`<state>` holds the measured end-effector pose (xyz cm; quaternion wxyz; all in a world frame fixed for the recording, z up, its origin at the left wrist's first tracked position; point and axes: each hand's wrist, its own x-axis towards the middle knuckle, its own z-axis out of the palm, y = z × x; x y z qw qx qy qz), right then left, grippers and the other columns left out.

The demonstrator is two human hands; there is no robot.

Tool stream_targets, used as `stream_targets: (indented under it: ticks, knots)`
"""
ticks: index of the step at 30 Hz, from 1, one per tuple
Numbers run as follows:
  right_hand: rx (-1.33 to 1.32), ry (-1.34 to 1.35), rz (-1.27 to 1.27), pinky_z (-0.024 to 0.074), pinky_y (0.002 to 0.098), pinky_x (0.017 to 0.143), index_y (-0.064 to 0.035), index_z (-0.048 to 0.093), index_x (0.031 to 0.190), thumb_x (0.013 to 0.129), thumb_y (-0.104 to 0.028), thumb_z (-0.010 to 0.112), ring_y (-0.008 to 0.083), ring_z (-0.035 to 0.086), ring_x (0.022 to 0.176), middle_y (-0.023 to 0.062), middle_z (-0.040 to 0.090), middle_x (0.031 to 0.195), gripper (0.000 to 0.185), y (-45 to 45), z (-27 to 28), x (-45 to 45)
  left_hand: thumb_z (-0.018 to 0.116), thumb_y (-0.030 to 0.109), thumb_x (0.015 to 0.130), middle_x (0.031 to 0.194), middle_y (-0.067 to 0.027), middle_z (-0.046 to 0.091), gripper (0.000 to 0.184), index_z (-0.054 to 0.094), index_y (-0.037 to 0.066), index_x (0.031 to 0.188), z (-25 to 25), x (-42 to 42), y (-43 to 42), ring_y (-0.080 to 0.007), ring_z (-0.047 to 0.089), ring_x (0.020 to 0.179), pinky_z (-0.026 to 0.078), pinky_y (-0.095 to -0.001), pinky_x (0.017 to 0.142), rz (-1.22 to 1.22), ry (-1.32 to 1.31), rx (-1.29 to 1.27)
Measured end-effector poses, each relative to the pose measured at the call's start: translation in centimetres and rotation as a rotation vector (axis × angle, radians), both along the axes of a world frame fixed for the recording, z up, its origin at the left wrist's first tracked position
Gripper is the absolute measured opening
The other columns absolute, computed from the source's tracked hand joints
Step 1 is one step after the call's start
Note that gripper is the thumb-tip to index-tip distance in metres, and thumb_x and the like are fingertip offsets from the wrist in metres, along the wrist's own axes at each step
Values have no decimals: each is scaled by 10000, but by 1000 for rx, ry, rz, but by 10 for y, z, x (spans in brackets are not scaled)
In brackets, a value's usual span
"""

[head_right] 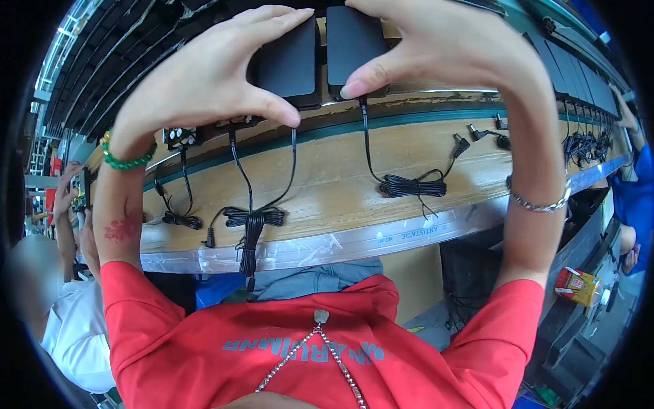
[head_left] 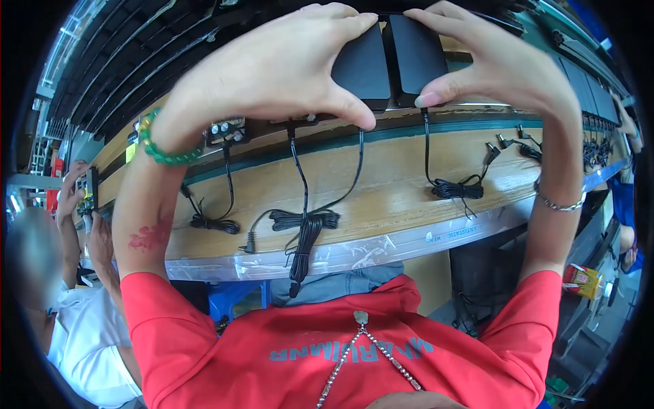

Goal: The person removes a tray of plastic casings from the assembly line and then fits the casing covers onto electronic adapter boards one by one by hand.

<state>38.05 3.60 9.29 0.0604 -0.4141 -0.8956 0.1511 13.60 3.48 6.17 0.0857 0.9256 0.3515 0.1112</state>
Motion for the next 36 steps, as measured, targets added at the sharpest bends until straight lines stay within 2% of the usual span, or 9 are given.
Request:
stream_targets:
  ticks: [3,7,11,15,28,29,31,33,36]
  knots:
    - [62,-224,4,528,352,916,123,538,1326,740,-669,796,337,616,1129,220,604,1219,1018,7,25,-11,798,522,814,1360,-311,516,986,417,-166,1408,8,2,14,-403,508,1294,434,-405,1097,-12,-3,-137]
    - [236,-453,116,546,402,895,99,646,1179,724,-551,839,379,634,1097,215,660,1107,816,8,27,-21,799,516,817,1286,-291,561,928,463,-142,1380,42,20,-15,-395,552,1228,466,-409,1036,164,97,-213]
    - [99,-461,105,557,381,832,140,584,1270,721,-531,865,362,658,1016,211,652,1100,912,23,30,-23,804,506,812,1214,-264,582,878,494,-123,1339,41,20,-8,-388,573,1168,483,-399,982,136,128,-133]
    - [83,-388,210,552,372,784,159,550,1301,708,-581,867,355,660,963,221,633,1067,1000,33,27,-17,798,531,798,1224,-260,567,921,468,-113,1367,52,28,-8,-380,561,1178,477,-396,986,138,296,-263]
    - [117,-141,235,500,398,1010,28,501,1411,561,-272,954,380,600,1171,191,557,1308,1009,59,-13,16,903,342,640,1164,-247,572,949,481,-84,1375,1,23,12,-410,577,1092,485,-426,956,53,111,88]
    - [174,-49,254,518,401,965,48,498,1399,561,-298,955,373,612,1147,188,572,1258,1016,62,-25,21,893,395,639,1134,-257,561,985,468,-142,1347,-3,24,11,-407,570,1089,474,-421,970,21,42,128]
    - [96,27,211,498,415,999,66,500,1409,594,-364,935,388,588,1203,218,572,1301,1018,58,-28,24,886,460,626,1148,-274,553,1043,458,-159,1347,-5,32,12,-409,564,1103,471,-424,974,67,58,73]
    - [-30,54,200,518,398,943,51,433,1476,617,-348,943,355,623,1132,176,529,1348,1076,50,-22,11,899,453,653,1195,-274,553,1046,443,-161,1367,-5,20,8,-404,555,1155,467,-415,1005,122,62,-10]
    - [-55,-59,148,516,390,981,32,391,1518,664,-405,919,351,598,1199,187,485,1447,1095,47,-13,11,894,412,688,1221,-277,580,938,500,-153,1325,1,13,3,-398,583,1150,485,-414,991,125,-55,10]
